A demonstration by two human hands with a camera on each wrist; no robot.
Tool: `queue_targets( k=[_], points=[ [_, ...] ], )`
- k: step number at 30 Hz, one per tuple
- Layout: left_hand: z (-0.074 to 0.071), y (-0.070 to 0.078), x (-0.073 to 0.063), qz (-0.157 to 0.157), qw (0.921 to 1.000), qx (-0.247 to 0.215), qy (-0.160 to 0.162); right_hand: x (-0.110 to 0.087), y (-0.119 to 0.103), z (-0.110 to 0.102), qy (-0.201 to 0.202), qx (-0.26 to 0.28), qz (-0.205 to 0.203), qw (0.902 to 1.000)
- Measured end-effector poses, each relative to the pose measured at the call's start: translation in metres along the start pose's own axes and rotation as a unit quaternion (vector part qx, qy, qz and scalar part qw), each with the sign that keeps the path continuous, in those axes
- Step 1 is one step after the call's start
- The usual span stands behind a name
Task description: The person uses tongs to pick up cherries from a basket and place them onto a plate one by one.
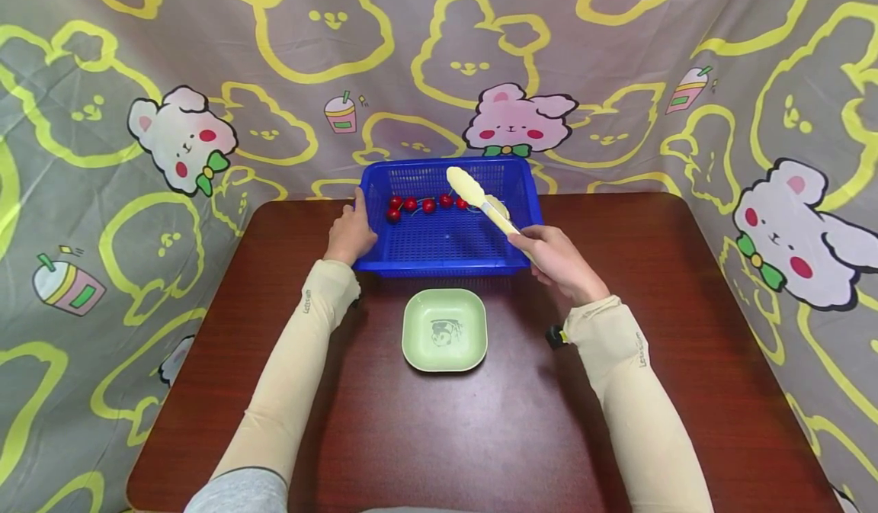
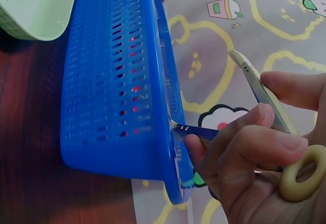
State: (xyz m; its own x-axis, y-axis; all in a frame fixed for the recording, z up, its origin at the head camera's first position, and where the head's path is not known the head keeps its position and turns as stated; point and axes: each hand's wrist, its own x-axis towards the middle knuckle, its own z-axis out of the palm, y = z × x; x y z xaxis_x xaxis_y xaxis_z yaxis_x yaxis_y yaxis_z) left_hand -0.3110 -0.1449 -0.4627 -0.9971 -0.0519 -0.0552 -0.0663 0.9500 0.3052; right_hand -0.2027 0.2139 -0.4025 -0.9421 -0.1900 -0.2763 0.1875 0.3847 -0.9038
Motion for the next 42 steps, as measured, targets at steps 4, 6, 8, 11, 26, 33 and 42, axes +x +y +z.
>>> queue_targets(
  k=[4,6,8,11,26,33,42],
  points=[
    [0.001,0.001,0.000,0.001,1.0000,-0.001,-0.001,0.005,-0.003,0.004,-0.006,-0.008,0.004,0.9999],
    [0.000,0.001,0.000,0.002,1.0000,-0.003,-0.001,0.008,-0.004,0.006,-0.010,-0.014,0.006,0.9998],
    [-0.001,0.001,-0.001,0.001,1.0000,-0.003,-0.003,0.011,-0.006,0.007,-0.011,-0.015,0.010,0.9998],
    [-0.002,0.000,-0.002,-0.001,1.0000,-0.004,-0.004,0.016,-0.008,0.008,-0.012,-0.016,0.018,0.9996],
    [-0.003,0.000,-0.002,-0.004,0.9999,0.002,-0.009,0.033,-0.006,0.007,0.034,-0.110,0.032,0.9929],
    [-0.003,0.001,-0.002,-0.005,0.9999,0.000,-0.013,0.039,-0.005,0.009,0.083,-0.219,-0.015,0.9722],
    [-0.002,0.000,-0.001,-0.003,1.0000,0.003,-0.006,0.046,-0.008,0.013,0.092,-0.269,-0.023,0.9585]
  ],
)
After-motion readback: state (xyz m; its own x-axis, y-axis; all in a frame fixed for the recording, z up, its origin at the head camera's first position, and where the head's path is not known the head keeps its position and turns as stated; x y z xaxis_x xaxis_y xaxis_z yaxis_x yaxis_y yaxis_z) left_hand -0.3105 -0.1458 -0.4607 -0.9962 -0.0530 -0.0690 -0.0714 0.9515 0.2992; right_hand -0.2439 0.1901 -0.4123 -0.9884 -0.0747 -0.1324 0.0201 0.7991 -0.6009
